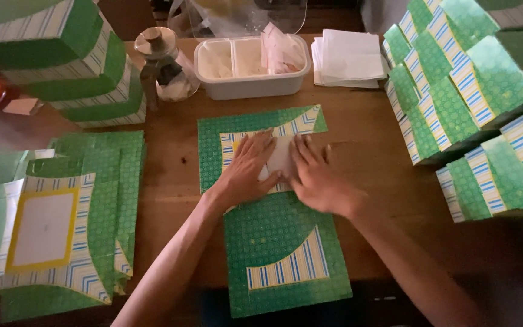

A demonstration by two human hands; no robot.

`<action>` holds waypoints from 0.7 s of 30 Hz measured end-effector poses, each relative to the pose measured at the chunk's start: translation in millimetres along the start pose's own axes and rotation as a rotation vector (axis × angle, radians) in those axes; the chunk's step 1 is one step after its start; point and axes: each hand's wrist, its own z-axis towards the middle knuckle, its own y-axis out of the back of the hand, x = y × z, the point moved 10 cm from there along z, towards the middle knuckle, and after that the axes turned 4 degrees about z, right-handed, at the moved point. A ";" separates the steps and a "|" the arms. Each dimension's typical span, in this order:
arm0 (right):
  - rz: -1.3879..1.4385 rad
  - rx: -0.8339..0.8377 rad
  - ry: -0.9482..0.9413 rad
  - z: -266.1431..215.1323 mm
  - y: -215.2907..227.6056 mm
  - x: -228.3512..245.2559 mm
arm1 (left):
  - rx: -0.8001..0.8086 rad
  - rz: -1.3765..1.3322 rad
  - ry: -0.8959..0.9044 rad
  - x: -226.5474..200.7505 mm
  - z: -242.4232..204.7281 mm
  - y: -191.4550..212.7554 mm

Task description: The person folds and assembles flat-packed cardboard boxes with green and blue patterned paper. They fold flaps, tuck tabs, and press edges to form the box shape. Completed boxes are stacked on the right side of the table.

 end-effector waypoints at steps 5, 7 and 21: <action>0.137 0.016 -0.009 -37.9 -18.7 14.6 | 0.085 0.070 0.035 -4.7 2.7 1.0; 0.131 -0.126 0.041 -55.3 -19.2 17.5 | 0.150 0.089 0.067 -8.9 3.0 0.9; 0.034 -0.107 0.012 -42.4 -23.2 1.8 | 0.102 0.100 0.072 -13.2 0.8 5.9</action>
